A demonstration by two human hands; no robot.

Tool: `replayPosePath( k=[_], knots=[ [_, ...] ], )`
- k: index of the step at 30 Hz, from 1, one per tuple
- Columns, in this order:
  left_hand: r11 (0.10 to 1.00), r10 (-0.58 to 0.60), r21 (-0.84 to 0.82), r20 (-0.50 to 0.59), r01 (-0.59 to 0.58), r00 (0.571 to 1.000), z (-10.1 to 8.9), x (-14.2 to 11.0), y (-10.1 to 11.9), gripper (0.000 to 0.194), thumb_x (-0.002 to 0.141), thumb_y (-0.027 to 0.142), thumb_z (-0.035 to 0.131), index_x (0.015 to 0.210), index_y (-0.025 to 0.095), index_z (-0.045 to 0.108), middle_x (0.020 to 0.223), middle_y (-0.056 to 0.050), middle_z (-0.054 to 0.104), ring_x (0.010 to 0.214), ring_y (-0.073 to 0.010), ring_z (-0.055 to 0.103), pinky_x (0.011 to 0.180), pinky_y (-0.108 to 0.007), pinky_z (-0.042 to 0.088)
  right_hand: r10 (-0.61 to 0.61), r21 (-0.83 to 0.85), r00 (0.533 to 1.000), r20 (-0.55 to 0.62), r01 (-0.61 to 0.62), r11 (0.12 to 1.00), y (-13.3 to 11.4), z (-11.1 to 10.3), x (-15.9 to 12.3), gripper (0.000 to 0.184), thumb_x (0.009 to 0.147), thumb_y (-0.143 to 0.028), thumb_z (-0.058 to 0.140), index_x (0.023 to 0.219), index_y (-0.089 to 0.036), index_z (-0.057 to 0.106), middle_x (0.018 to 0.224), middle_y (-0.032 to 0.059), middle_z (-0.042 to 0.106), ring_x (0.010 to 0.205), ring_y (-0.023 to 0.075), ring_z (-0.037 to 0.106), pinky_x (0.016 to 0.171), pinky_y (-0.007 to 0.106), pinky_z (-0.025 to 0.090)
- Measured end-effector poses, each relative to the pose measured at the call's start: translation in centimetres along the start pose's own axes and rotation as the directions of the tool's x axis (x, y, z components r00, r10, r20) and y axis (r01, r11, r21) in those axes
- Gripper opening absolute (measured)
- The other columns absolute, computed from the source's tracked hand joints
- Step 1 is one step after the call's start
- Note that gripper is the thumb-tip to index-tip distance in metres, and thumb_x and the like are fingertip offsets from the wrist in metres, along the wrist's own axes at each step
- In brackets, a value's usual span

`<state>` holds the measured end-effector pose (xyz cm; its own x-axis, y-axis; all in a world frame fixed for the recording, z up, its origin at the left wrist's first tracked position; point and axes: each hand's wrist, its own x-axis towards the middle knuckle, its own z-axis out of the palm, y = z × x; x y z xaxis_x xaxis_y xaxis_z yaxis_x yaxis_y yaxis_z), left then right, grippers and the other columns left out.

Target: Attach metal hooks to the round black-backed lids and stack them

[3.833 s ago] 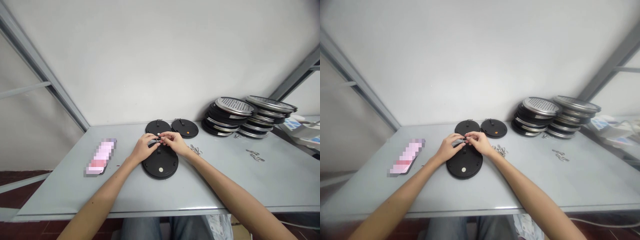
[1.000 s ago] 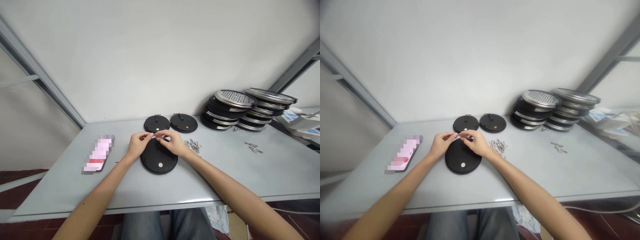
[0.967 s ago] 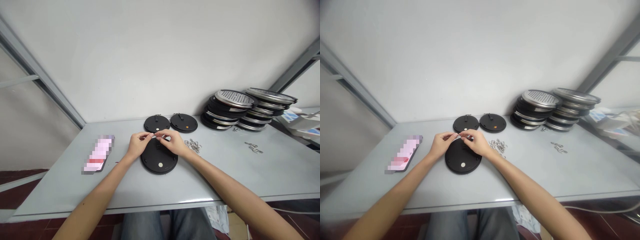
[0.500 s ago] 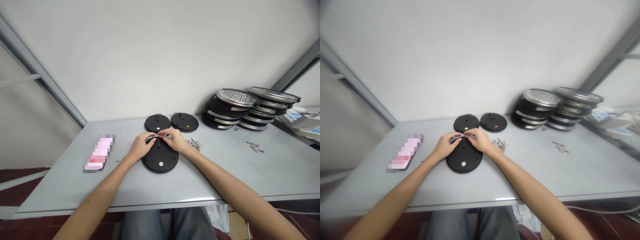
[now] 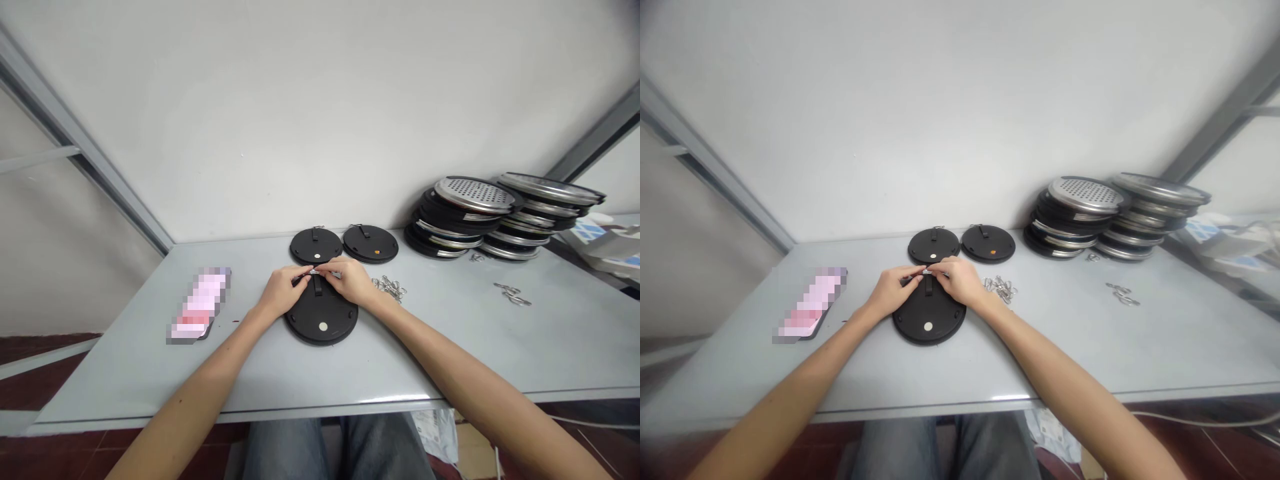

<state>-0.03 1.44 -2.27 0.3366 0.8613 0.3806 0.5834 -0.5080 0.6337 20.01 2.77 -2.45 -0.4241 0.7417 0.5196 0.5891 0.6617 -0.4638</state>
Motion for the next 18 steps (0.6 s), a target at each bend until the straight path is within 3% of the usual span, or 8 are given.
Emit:
replayPosePath(
  k=[4,18],
  knots=[
    [1.0,0.004,0.005,0.02,-0.004,1.0,-0.03,-0.11,-0.03,0.031,0.086,0.022,0.056,0.115,0.021,0.066,0.114,-0.003,0.069,0.103,-0.0186,0.065,0.094,-0.033,0.051,-0.019,-0.05,0.999,0.027,0.02,0.999,-0.01,-0.05,-0.09,0.029,0.086,-0.012,0.054,0.106,-0.023,0.072,0.086,0.0055,0.069,0.08,0.0175,0.061,0.071,0.028,0.046],
    [0.992,0.036,0.12,0.04,-0.041,0.999,-0.13,-0.06,0.39,0.029,0.087,0.02,0.056,0.113,0.019,0.068,0.113,-0.005,0.069,0.102,-0.0207,0.065,0.093,-0.035,0.05,-0.081,-0.124,0.995,0.05,0.086,0.988,-0.05,0.31,0.02,0.03,0.086,-0.007,0.051,0.099,-0.02,0.074,0.081,0.0068,0.064,0.077,0.0172,0.056,0.068,0.027,0.044]
  ],
)
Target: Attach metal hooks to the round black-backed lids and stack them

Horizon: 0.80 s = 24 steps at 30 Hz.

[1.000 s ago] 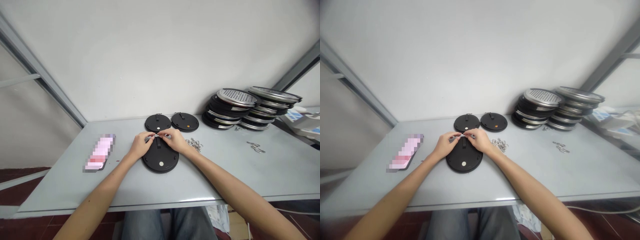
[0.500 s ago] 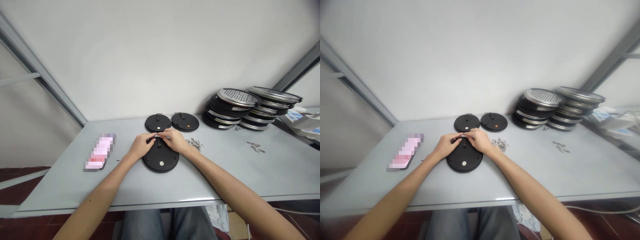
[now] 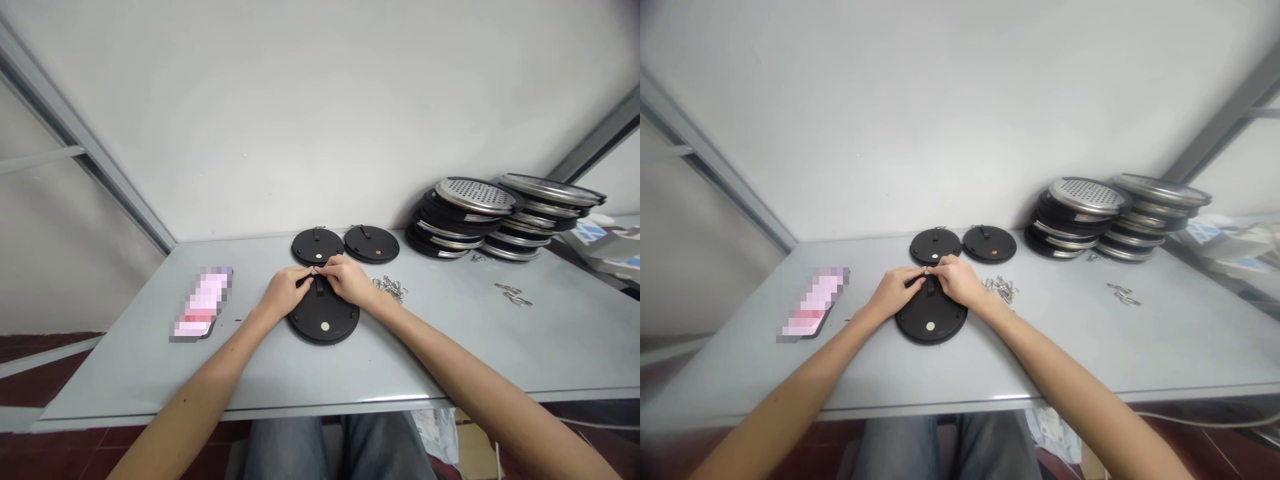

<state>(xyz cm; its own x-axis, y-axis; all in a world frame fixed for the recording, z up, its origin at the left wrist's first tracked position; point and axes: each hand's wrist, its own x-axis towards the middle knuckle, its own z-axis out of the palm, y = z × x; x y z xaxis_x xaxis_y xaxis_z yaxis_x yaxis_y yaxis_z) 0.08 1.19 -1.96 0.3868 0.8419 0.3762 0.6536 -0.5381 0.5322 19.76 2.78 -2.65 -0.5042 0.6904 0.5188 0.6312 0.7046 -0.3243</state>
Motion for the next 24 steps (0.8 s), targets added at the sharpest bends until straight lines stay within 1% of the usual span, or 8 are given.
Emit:
replayPosePath(
  k=[5,12,19,24],
  knots=[
    [1.0,0.014,0.009,0.008,-0.014,1.0,0.05,0.0,-0.11,0.027,0.088,0.022,0.054,0.111,0.022,0.069,0.113,-0.004,0.069,0.101,-0.0205,0.065,0.093,-0.035,0.051,-0.023,0.03,1.0,-0.003,0.023,0.999,0.07,0.08,0.1,0.03,0.085,-0.005,0.051,0.099,-0.018,0.074,0.08,0.0077,0.063,0.076,0.0174,0.056,0.069,0.028,0.045],
    [0.999,0.036,0.019,0.021,-0.036,0.999,0.01,0.1,-0.09,0.027,0.088,0.021,0.053,0.11,0.023,0.069,0.111,-0.004,0.07,0.1,-0.0206,0.066,0.091,-0.035,0.051,-0.012,0.044,1.0,0.0,0.012,0.999,0.01,0.2,0.09,0.031,0.087,-0.007,0.049,0.099,-0.02,0.074,0.079,0.0075,0.063,0.076,0.0176,0.056,0.07,0.029,0.046],
    [0.998,0.037,0.056,0.058,-0.04,0.998,-0.27,0.11,0.08,0.029,0.09,0.022,0.051,0.113,0.023,0.067,0.114,-0.005,0.068,0.103,-0.0209,0.064,0.091,-0.034,0.051,-0.031,0.014,1.0,0.003,0.031,0.999,0.08,0.28,0.1,0.031,0.087,-0.007,0.048,0.1,-0.018,0.074,0.079,0.0083,0.062,0.075,0.0183,0.054,0.068,0.03,0.046],
    [0.995,0.049,0.081,0.076,-0.055,0.996,-0.29,0.18,0.19,0.029,0.09,0.019,0.049,0.113,0.021,0.066,0.114,-0.005,0.068,0.104,-0.0219,0.064,0.09,-0.036,0.051,-0.036,0.009,0.999,0.004,0.036,0.999,0.21,0.48,0.07,0.033,0.085,-0.005,0.048,0.101,-0.019,0.074,0.081,0.0083,0.062,0.077,0.0183,0.055,0.069,0.03,0.047]
  ],
)
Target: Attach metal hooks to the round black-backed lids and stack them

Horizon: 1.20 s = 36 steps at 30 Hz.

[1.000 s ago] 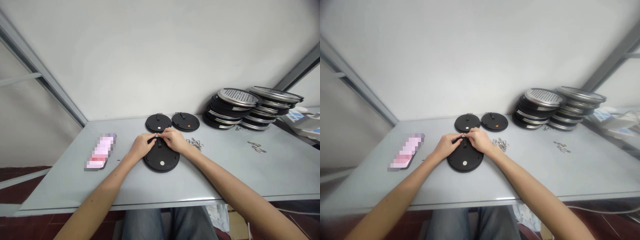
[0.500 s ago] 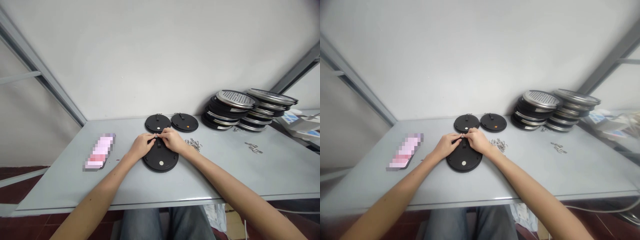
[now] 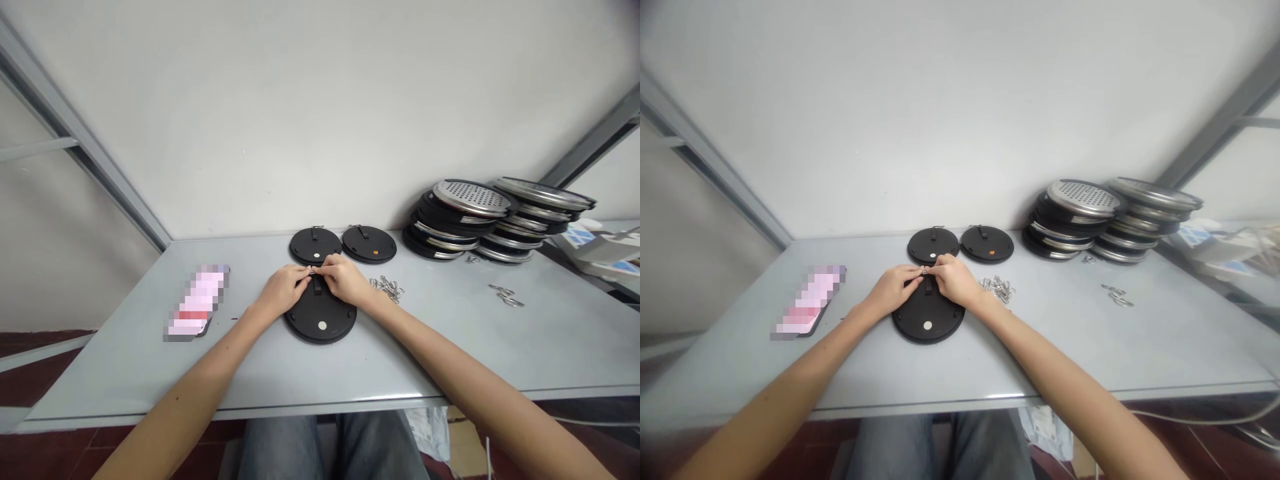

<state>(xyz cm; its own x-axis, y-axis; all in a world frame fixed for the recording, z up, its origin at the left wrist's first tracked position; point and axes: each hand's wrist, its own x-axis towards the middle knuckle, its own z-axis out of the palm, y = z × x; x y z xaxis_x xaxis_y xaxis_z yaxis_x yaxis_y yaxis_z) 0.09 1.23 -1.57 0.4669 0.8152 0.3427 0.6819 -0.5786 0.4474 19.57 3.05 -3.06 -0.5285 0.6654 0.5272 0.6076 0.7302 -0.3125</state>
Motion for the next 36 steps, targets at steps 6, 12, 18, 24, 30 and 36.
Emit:
replayPosePath(
  k=[6,12,18,24,30,36],
  knots=[
    [0.999,0.041,0.013,0.004,-0.041,0.999,0.3,0.1,-0.6,0.029,0.092,0.021,0.047,0.113,0.02,0.066,0.115,-0.006,0.068,0.114,-0.0231,0.059,0.096,-0.039,0.049,-0.011,0.014,1.0,-0.007,0.011,1.0,-0.2,-0.2,0.0,0.035,0.085,-0.004,0.047,0.1,-0.02,0.074,0.08,0.0082,0.061,0.077,0.0185,0.054,0.069,0.031,0.047],
    [0.994,0.102,0.044,0.004,-0.102,0.995,0.5,0.2,-1.2,0.029,0.092,0.022,0.047,0.114,0.018,0.066,0.122,-0.007,0.065,0.13,-0.0249,0.046,0.106,-0.044,0.043,-0.013,0.0,0.999,-0.029,0.013,1.0,-0.4,-0.2,-0.1,0.034,0.087,-0.006,0.046,0.102,-0.019,0.073,0.078,0.0079,0.059,0.075,0.0189,0.052,0.069,0.032,0.048],
    [0.992,0.12,0.031,0.018,-0.121,0.993,0.5,0.4,-1.4,0.03,0.092,0.022,0.049,0.117,0.02,0.065,0.12,-0.005,0.066,0.128,-0.0249,0.048,0.104,-0.044,0.044,0.006,-0.004,0.999,-0.039,-0.006,1.0,-0.2,-0.1,-0.2,0.036,0.084,-0.004,0.047,0.1,-0.02,0.074,0.078,0.0079,0.06,0.075,0.0187,0.052,0.07,0.032,0.048],
    [0.993,0.085,0.076,0.044,-0.088,0.995,0.7,0.4,-1.3,0.029,0.092,0.021,0.048,0.115,0.022,0.066,0.118,-0.004,0.067,0.126,-0.0252,0.05,0.103,-0.045,0.043,0.032,0.062,0.998,-0.05,-0.029,0.998,0.2,-0.4,-0.7,0.033,0.086,-0.006,0.048,0.102,-0.019,0.074,0.078,0.0077,0.061,0.074,0.0178,0.055,0.07,0.031,0.048],
    [0.992,0.063,0.108,0.038,-0.067,0.997,0.4,0.2,-0.4,0.027,0.092,0.021,0.048,0.107,0.025,0.069,0.11,-0.004,0.07,0.116,-0.025,0.057,0.098,-0.045,0.046,0.043,0.057,0.996,-0.084,-0.038,0.998,0.1,-0.3,-0.7,0.037,0.083,-0.003,0.047,0.103,-0.02,0.073,0.079,0.0073,0.06,0.076,0.0185,0.055,0.071,0.032,0.048],
    [0.996,0.044,0.077,0.005,-0.045,0.999,0.0,0.1,0.3,0.031,0.091,0.018,0.049,0.116,0.023,0.065,0.113,-0.004,0.068,0.107,-0.0225,0.06,0.095,-0.039,0.048,0.138,0.171,0.986,-0.09,-0.122,0.978,-0.1,-0.4,-0.7,0.034,0.088,-0.008,0.043,0.106,-0.018,0.07,0.093,0.0085,0.064,0.088,0.0196,0.058,0.081,0.034,0.049]
  ],
)
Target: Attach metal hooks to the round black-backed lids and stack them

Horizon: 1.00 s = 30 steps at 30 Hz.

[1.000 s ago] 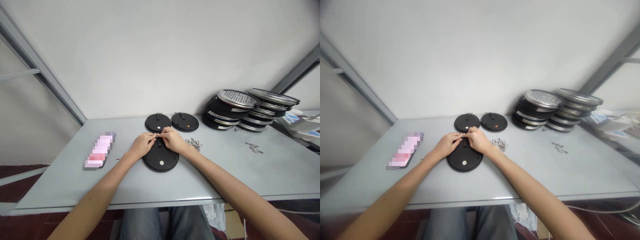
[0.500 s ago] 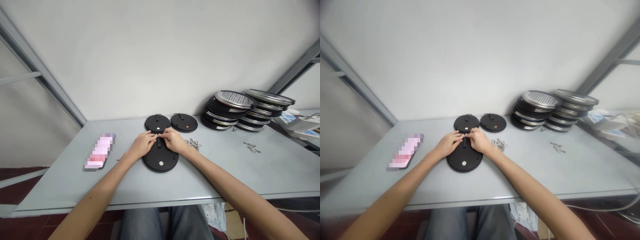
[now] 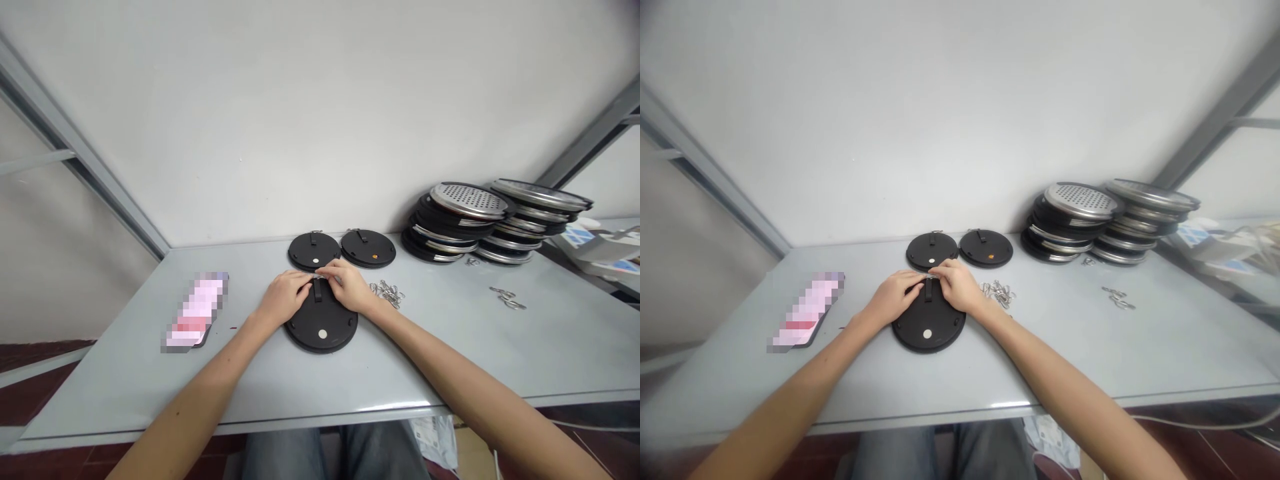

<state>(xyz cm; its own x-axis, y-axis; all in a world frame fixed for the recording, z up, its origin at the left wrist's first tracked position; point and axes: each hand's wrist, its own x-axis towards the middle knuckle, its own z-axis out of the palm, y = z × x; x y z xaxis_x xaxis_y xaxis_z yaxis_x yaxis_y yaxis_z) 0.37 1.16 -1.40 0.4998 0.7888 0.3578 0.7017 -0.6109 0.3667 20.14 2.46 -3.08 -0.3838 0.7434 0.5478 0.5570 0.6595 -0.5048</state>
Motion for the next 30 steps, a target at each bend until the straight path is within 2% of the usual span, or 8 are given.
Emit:
replayPosePath(
  k=[4,9,17,22,26,30],
  knots=[
    [0.999,0.012,-0.053,-0.03,-0.014,0.999,-0.03,-0.03,-0.16,0.033,0.09,0.018,0.05,0.12,0.023,0.063,0.117,-0.004,0.067,0.109,-0.0212,0.058,0.096,-0.037,0.046,0.065,-0.003,0.998,-0.004,-0.065,0.998,0.07,-0.14,0.09,0.028,0.09,-0.016,0.047,0.111,-0.017,0.065,0.102,0.0098,0.064,0.094,0.0209,0.059,0.086,0.036,0.048],
    [0.996,0.015,-0.087,-0.018,-0.016,1.0,-0.14,-0.1,-0.48,0.032,0.091,0.019,0.05,0.12,0.024,0.063,0.116,-0.004,0.067,0.109,-0.0205,0.057,0.096,-0.036,0.046,0.135,-0.043,0.991,-0.016,-0.135,0.99,0.02,-0.18,0.24,0.017,0.089,-0.021,0.05,0.087,-0.018,0.067,0.092,0.0073,0.068,0.09,0.021,0.059,0.083,0.035,0.046],
    [0.991,0.018,-0.13,0.041,-0.013,0.999,0.01,-0.05,-0.64,0.034,0.093,0.019,0.047,0.123,0.024,0.061,0.119,-0.003,0.065,0.111,-0.0207,0.055,0.099,-0.037,0.043,0.173,0.034,0.984,-0.048,-0.172,0.985,-0.32,0.18,0.16,0.016,0.091,-0.019,0.046,0.087,-0.017,0.062,0.086,0.0059,0.063,0.079,0.0174,0.058,0.074,0.03,0.045],
    [0.988,-0.005,-0.155,0.036,0.011,0.999,-0.04,-0.14,-0.54,0.035,0.093,0.02,0.046,0.124,0.024,0.06,0.119,-0.003,0.065,0.11,-0.0208,0.056,0.099,-0.037,0.043,0.212,0.077,0.977,-0.038,-0.208,0.975,-0.37,0.22,0.15,0.016,0.091,-0.023,0.047,0.091,-0.018,0.062,0.088,0.0052,0.066,0.081,0.0178,0.059,0.075,0.031,0.045],
    [0.985,-0.078,-0.153,0.026,0.081,0.997,-0.09,-0.3,-0.47,0.033,0.092,0.026,0.048,0.121,0.022,0.062,0.119,-0.005,0.065,0.11,-0.0221,0.057,0.098,-0.038,0.044,0.232,0.132,0.973,-0.02,-0.227,0.965,-0.45,0.08,0.14,0.02,0.091,-0.024,0.046,0.105,-0.021,0.06,0.087,0.0031,0.067,0.079,0.0172,0.061,0.073,0.03,0.045],
    [0.986,-0.126,-0.105,0.021,0.128,0.992,-0.22,-0.39,-0.49,0.028,0.092,0.032,0.047,0.108,0.021,0.068,0.11,-0.007,0.067,0.105,-0.024,0.058,0.093,-0.039,0.047,0.176,0.157,0.983,-0.053,-0.166,0.974,-0.32,-0.31,0.21,0.023,0.09,-0.023,0.048,0.109,-0.02,0.059,0.087,0.0033,0.065,0.083,0.0169,0.061,0.078,0.03,0.046]
  ],
)
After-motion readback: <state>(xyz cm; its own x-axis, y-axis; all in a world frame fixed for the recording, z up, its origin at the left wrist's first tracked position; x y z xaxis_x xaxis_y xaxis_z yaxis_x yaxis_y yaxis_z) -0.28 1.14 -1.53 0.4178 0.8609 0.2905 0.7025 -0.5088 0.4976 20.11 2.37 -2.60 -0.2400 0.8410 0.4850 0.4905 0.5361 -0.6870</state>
